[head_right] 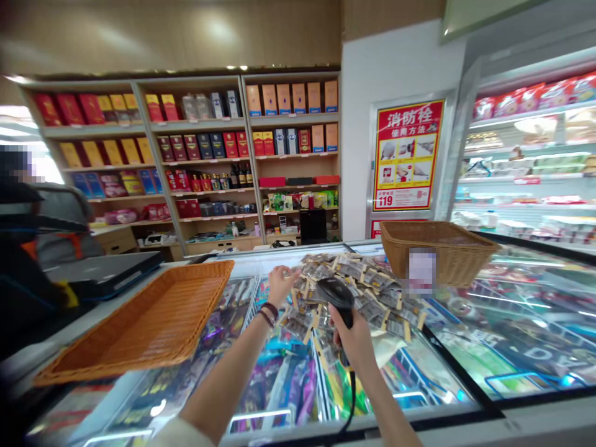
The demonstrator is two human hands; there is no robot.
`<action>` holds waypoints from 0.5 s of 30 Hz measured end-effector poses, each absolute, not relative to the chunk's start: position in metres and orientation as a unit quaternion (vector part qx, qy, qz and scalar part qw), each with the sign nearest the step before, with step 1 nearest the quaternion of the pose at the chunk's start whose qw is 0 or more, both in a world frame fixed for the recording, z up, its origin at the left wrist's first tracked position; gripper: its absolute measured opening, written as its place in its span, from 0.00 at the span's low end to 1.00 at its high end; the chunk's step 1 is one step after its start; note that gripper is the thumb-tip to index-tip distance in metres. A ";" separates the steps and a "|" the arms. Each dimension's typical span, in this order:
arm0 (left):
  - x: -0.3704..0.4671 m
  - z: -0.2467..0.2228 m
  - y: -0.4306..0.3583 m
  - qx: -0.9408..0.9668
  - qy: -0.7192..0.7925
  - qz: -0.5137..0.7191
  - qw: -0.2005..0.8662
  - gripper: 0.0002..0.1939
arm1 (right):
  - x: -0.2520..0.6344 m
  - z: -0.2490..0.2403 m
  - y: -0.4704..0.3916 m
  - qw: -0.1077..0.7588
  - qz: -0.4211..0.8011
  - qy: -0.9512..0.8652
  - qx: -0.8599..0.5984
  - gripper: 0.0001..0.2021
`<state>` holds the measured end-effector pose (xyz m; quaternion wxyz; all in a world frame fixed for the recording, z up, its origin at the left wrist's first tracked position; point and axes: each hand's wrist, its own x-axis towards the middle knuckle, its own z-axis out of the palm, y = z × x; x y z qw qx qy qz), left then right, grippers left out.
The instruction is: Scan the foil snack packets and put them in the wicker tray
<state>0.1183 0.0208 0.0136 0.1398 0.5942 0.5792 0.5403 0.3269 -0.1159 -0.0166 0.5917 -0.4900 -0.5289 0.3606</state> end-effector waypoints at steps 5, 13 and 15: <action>0.066 0.019 -0.040 0.665 0.585 0.462 0.042 0.09 | 0.288 -0.023 -0.122 0.597 0.404 -0.534 -0.442 0.33; 0.041 0.100 -0.099 0.703 0.492 0.503 -0.104 0.05 | 0.234 -0.023 -0.144 0.537 0.420 -0.595 -0.426 0.33; 0.047 0.112 -0.098 0.730 0.455 0.487 -0.148 0.04 | 0.233 -0.026 -0.143 0.524 0.418 -0.606 -0.428 0.33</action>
